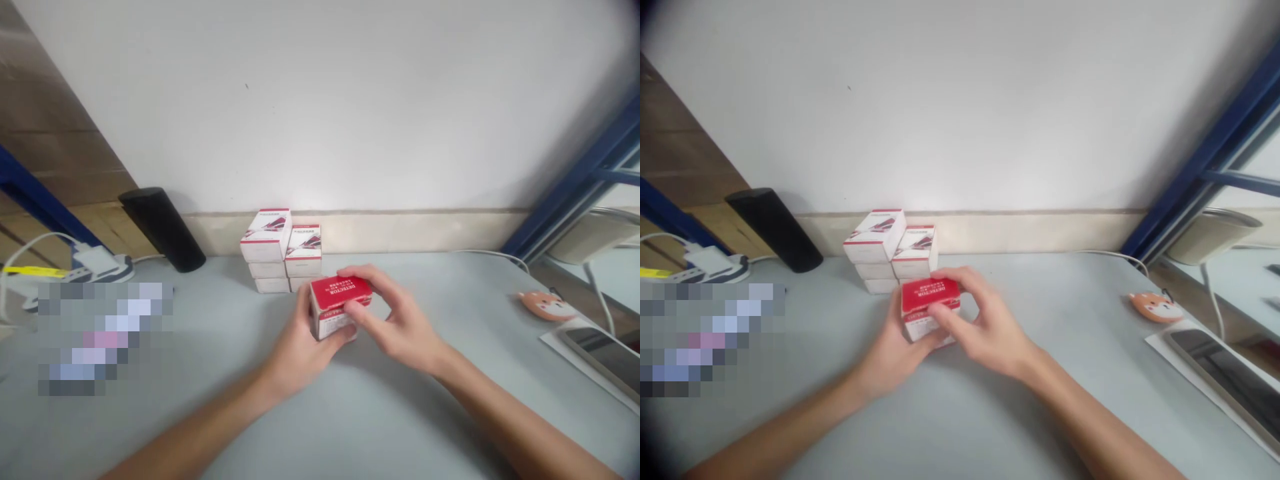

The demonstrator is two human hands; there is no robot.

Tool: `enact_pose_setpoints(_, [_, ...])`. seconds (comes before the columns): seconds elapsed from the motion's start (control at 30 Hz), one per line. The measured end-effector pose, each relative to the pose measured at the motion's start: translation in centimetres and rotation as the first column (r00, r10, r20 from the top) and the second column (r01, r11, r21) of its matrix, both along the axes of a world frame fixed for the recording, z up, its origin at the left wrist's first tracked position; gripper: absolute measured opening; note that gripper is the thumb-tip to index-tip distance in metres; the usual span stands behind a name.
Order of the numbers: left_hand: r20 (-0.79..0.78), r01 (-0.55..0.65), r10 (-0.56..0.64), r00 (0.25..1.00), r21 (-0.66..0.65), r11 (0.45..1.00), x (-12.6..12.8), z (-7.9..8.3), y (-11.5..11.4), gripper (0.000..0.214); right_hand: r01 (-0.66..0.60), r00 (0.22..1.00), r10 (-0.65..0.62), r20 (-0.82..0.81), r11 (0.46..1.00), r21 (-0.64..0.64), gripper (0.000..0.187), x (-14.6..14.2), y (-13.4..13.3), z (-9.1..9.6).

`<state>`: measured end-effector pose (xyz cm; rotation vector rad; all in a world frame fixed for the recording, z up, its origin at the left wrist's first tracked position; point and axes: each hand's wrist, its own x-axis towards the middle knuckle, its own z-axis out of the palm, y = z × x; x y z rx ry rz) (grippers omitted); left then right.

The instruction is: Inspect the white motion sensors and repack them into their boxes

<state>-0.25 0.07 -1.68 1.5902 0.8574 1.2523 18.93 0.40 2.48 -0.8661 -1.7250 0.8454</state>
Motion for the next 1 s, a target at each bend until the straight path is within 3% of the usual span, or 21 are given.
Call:
enact_pose_setpoints(0.07, [-0.029,0.046,-0.045,0.999,0.026,0.999,-0.1,0.0,0.1,0.056,0.047,0.998,-0.049,0.032,0.998,0.045,0.033,0.1,-0.1,0.2])
enact_pose_setpoints(0.2, [-0.139,0.078,-0.062,0.988,0.111,0.991,-0.6,0.2,0.2,0.052,0.069,0.997,-0.069,0.034,0.998,-0.007,0.034,0.8,-0.2,0.9])
enact_pose_setpoints(0.27, [-0.200,0.089,-0.055,0.978,0.165,0.982,-0.7,0.1,0.1,0.060,0.102,0.995,-0.102,0.013,0.995,0.012,0.026,1.3,-0.3,1.4])
enact_pose_setpoints(0.4, [-0.295,0.105,0.000,0.955,0.342,0.934,-0.7,-0.4,-0.3,0.087,0.256,0.966,-0.256,-0.030,0.967,0.000,0.049,2.0,-0.4,2.3])
enact_pose_setpoints(0.47, [-0.261,0.033,0.132,0.956,0.545,0.838,-0.8,-0.4,-0.1,0.102,0.276,0.960,-0.278,-0.026,0.959,-0.064,0.043,1.8,-0.4,2.4])
enact_pose_setpoints(0.53, [-0.230,-0.015,0.276,0.933,0.743,0.670,-1.0,0.1,0.2,0.104,0.211,0.975,-0.221,-0.039,0.961,-0.177,0.034,1.3,-0.4,2.4])
enact_pose_setpoints(0.6, [-0.271,0.039,0.385,0.882,0.856,0.515,-1.3,0.9,0.3,0.084,0.105,0.989,-0.132,-0.063,0.940,-0.324,0.030,0.8,-0.4,2.2])
enact_pose_setpoints(0.7, [-0.384,0.191,0.440,0.812,0.886,0.422,-1.5,2.3,0.0,0.051,-0.002,0.998,-0.030,-0.063,0.889,-0.459,0.027,0.3,-0.5,2.0])
enact_pose_setpoints(0.77, [-0.425,0.240,0.436,0.794,0.876,0.418,-1.5,2.9,-0.3,0.044,0.090,0.993,-0.109,-0.038,0.939,-0.332,0.023,0.3,-0.5,1.8])
enact_pose_setpoints(0.83, [-0.434,0.240,0.441,0.786,0.871,0.429,-1.4,3.1,-0.5,0.038,0.235,0.972,-0.235,-0.012,0.972,0.024,0.018,0.7,-0.6,1.7])
enact_pose_setpoints(0.87, [-0.426,0.224,0.443,0.789,0.870,0.438,-1.4,3.1,-0.4,0.035,0.259,0.963,-0.269,0.010,0.936,0.237,0.018,1.0,-0.7,1.6])
enact_pose_setpoints(0.93, [-0.386,0.166,0.440,0.811,0.872,0.460,-1.4,3.0,-0.2,0.033,0.147,0.954,-0.266,0.138,0.816,0.559,0.022,1.5,-0.8,1.6])
enact_pose_setpoints(1.0, [-0.330,0.100,0.448,0.831,0.880,0.464,-1.5,2.7,0.1,0.034,-0.017,0.920,-0.259,0.294,0.724,0.690,0.023,2.0,-0.9,1.7])
